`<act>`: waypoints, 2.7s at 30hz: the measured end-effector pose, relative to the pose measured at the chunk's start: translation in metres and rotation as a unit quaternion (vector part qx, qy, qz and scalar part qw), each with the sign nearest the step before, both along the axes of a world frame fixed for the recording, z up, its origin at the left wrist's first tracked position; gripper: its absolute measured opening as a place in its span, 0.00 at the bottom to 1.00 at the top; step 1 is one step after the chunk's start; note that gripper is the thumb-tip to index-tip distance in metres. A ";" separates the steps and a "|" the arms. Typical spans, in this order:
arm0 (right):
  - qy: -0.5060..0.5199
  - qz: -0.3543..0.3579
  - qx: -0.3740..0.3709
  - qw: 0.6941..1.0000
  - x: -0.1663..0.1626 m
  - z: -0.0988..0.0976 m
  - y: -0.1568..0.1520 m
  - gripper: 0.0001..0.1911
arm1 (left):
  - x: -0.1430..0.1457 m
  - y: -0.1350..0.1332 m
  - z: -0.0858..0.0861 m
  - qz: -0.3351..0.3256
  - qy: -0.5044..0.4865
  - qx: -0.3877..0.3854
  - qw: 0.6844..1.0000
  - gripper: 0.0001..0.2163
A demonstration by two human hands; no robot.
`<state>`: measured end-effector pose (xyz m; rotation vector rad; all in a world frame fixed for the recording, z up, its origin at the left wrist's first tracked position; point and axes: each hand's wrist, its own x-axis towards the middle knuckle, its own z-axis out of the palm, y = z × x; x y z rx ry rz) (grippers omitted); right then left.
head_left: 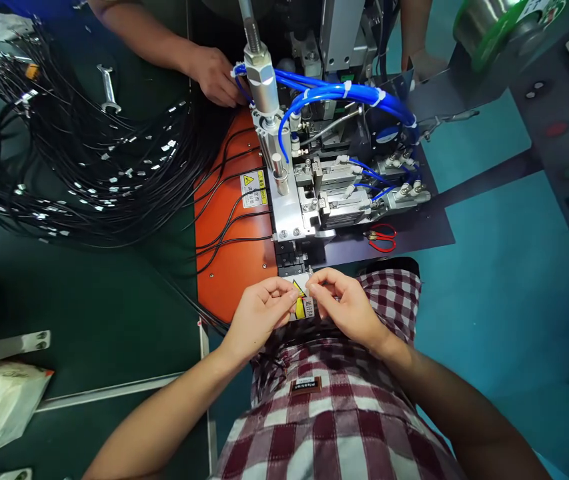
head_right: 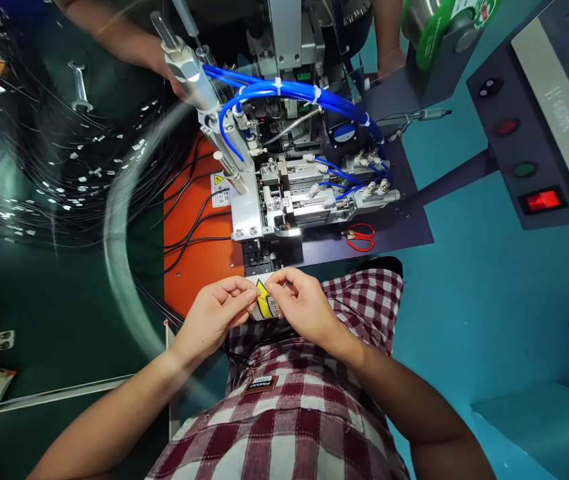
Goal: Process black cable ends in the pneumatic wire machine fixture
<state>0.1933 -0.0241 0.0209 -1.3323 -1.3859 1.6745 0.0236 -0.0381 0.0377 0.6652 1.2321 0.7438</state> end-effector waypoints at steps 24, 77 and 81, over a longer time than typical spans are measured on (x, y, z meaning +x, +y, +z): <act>0.008 0.065 0.036 0.997 0.004 0.009 0.012 0.11 | 0.006 -0.006 0.001 0.023 0.178 0.312 0.933 0.03; -0.076 -0.032 0.022 0.996 -0.002 -0.038 0.048 0.11 | -0.024 0.040 -0.035 -0.240 0.518 0.547 0.612 0.14; -0.072 -0.031 0.004 0.997 -0.002 -0.036 0.048 0.11 | -0.022 0.041 -0.034 -0.227 0.520 0.550 0.613 0.12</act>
